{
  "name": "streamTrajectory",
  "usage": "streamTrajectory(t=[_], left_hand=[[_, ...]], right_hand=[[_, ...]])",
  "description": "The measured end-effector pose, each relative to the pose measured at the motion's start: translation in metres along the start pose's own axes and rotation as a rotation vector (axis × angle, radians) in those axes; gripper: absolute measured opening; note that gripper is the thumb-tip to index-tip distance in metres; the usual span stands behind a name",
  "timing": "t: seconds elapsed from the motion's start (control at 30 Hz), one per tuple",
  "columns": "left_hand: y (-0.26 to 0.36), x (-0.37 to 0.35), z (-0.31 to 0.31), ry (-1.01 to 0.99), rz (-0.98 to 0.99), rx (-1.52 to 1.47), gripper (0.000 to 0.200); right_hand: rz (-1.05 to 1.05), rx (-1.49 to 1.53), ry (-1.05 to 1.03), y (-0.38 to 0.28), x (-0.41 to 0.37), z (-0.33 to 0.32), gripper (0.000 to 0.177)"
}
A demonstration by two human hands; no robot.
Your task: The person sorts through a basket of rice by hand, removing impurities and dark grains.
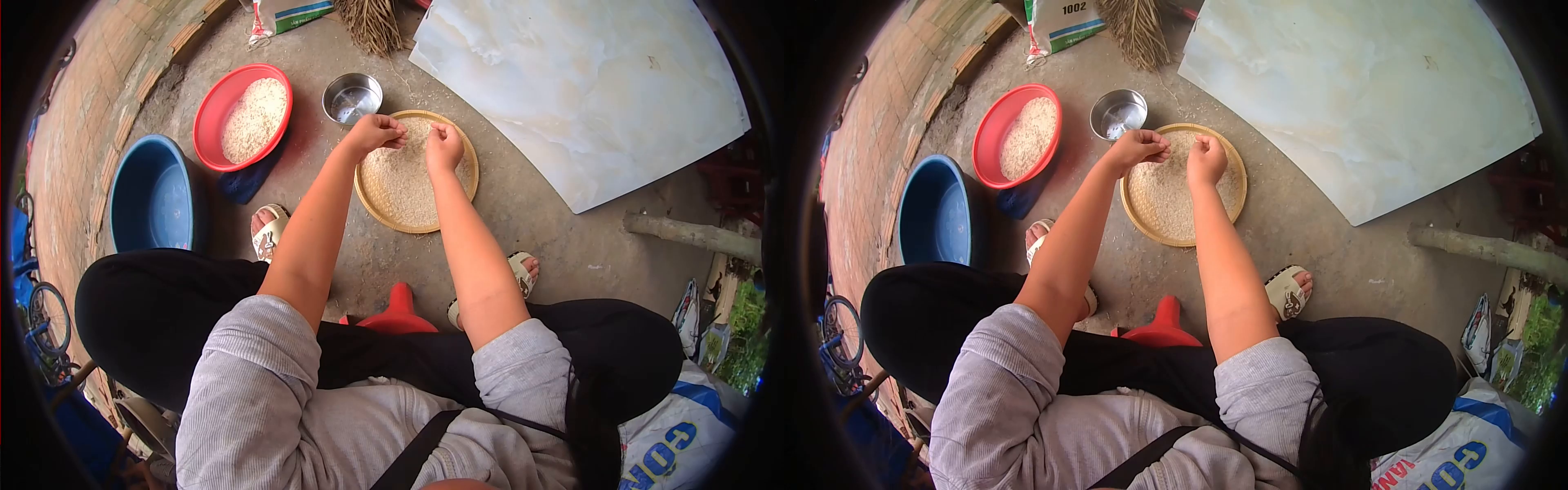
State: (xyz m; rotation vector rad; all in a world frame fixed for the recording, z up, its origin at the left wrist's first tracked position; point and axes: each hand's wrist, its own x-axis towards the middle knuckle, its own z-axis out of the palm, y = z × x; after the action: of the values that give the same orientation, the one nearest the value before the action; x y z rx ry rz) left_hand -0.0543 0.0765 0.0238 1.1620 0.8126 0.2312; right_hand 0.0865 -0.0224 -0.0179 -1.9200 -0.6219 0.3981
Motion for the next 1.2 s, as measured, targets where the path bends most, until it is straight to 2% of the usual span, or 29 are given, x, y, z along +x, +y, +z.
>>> streamTrajectory(t=[0.1,0.17,0.2,0.27,0.47,0.57,0.8,1.0,1.07,1.1,1.17,1.2], left_hand=[[0.001,0.003,0.002,-0.070,-0.029,-0.145,0.014],[0.003,0.003,0.002,-0.109,-0.065,-0.194,0.018],[0.006,0.001,0.003,-0.108,-0.065,-0.196,0.018],[0.012,-0.002,0.005,-0.121,-0.062,-0.257,0.023],[0.016,-0.004,0.008,-0.112,-0.047,-0.258,0.024],[0.014,-0.001,0.008,-0.058,-0.056,-0.207,0.024],[0.018,-0.005,0.012,-0.079,-0.021,-0.202,0.022],[0.016,-0.002,0.013,-0.052,0.031,-0.202,0.016],[0.012,0.002,0.010,-0.017,0.046,-0.185,0.014],[0.012,0.002,0.011,-0.017,0.046,-0.185,0.014],[0.012,0.002,0.016,0.026,0.081,-0.074,0.011],[0.012,0.002,0.018,0.026,0.080,-0.075,0.011]], right_hand=[[0.117,0.149,-0.048,0.000,0.002,0.003,0.016],[0.266,0.410,-0.180,0.004,0.004,0.005,0.016],[0.266,0.409,-0.182,0.000,0.003,0.002,0.016],[0.406,0.520,-0.292,-0.008,0.001,-0.006,0.018],[0.469,0.534,-0.308,-0.008,-0.002,-0.015,0.018],[0.461,0.519,-0.312,-0.010,-0.002,-0.019,0.018],[0.419,0.503,-0.354,-0.015,0.001,-0.023,0.017],[0.406,0.680,-0.586,-0.031,0.006,-0.030,0.018],[0.274,0.559,-0.627,-0.035,0.006,-0.031,0.019],[0.274,0.559,-0.627,-0.033,0.007,-0.030,0.019],[0.089,0.413,-0.598,-0.029,0.007,-0.028,0.018],[0.091,0.413,-0.598,-0.027,0.008,-0.027,0.018]])
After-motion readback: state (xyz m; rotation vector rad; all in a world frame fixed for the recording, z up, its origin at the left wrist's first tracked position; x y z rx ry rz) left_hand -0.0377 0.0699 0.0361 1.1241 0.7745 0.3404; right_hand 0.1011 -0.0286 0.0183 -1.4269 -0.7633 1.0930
